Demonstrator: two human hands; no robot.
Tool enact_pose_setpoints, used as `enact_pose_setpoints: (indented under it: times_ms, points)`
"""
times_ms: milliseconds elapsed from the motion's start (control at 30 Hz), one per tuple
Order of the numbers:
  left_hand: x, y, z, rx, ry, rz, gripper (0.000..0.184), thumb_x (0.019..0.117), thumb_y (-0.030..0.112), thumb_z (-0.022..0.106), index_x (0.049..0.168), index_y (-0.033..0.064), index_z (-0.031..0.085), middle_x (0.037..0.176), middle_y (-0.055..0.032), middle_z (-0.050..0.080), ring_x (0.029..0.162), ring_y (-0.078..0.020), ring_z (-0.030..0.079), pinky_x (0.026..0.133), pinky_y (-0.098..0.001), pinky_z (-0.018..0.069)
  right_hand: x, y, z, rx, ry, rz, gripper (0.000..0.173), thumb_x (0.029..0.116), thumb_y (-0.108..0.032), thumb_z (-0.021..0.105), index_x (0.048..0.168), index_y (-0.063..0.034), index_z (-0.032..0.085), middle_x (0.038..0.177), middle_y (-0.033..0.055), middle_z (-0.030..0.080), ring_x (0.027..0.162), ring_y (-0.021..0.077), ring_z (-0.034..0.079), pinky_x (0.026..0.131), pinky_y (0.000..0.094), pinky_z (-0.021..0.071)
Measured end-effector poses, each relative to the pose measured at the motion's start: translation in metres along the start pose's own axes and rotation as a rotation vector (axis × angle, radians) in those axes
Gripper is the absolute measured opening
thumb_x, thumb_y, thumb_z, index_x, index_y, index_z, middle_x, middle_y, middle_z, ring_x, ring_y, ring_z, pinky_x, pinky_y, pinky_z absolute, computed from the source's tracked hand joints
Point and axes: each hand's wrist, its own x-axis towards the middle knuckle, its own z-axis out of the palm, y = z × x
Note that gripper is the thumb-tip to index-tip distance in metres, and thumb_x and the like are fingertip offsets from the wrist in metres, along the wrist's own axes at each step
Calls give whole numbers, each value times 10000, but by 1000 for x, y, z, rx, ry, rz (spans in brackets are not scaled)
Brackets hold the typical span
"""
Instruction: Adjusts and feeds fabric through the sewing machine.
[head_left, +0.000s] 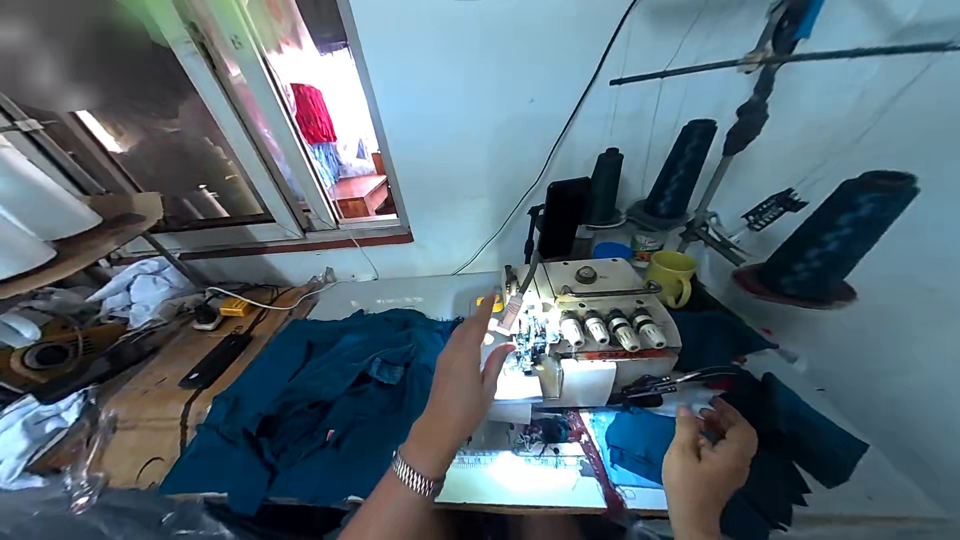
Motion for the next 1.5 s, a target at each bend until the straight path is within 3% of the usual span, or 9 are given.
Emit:
enact_pose_setpoints:
  times_ms: [167,433,567,733,900,1067,1267,1367,1500]
  points:
    - [35,35,4,167,4,156,388,1002,75,617,1388,38,618,1018,-179,668,849,-296,678,750,-430,580,-3,5,-17,-58,22,-98,327,971,-88,570,1206,136,614,1167,318,585,1003,314,611,839,347,536]
    - [51,46,-6,191,-93,133,396,1019,60,585,1411,11,590,1040,-196,654,869,-310,674,789,-435,575,-14,3,-29,-51,-7,-140,248,971,-104,566,1075,80,697,1082,264,609,959,261,613,800,296,532]
    - [37,50,-14,124,-139,68,557,1012,164,639,1523,40,456,1304,-235,608,1089,-376,659,909,-511,558,-23,-3,-27,-36,-87,-204,261,984,-121,550,1050,88,693,1056,269,623,970,256,600,797,276,514]
    - [-32,-25,-19,76,-97,-97,490,996,245,656,1455,108,552,1244,-118,658,1139,-273,634,995,-489,518,-33,-4,-31,-29,-250,-199,232,998,-81,551,1034,100,692,1027,256,623,974,240,592,810,274,512]
    - [-88,-120,-83,460,-54,-531,330,971,201,681,1254,30,687,1308,-241,620,1282,-455,532,1079,-610,421,-51,2,-40,-61,-396,-184,204,976,-34,567,996,114,705,976,257,641,920,229,623,810,265,528]
    - [-102,-188,-107,648,-60,-383,182,955,113,688,1109,54,767,1228,-229,660,1235,-473,550,1070,-688,350,-77,-11,-34,-19,-567,-182,207,976,-22,549,1005,110,706,972,243,658,921,227,645,840,288,540]
    - [-79,-151,-124,385,-124,-246,182,1016,97,598,1063,-22,729,1007,-167,725,914,-316,721,851,-540,575,-114,-62,-5,162,-846,-180,196,964,-11,569,1032,116,702,944,211,704,847,196,690,807,325,582]
    - [-86,-89,-121,178,-460,-216,259,1042,176,552,1122,11,734,1036,-137,740,925,-262,726,871,-474,584,-136,-93,15,410,-1058,69,223,1014,-58,524,1095,95,665,965,120,717,834,119,708,771,301,608]
    - [-124,-42,-93,-53,-612,2,187,1001,100,592,1067,12,743,946,-130,743,836,-242,738,774,-414,612,-149,-114,48,723,-1224,830,309,1089,-226,400,1203,5,570,1058,68,708,959,163,718,868,371,612]
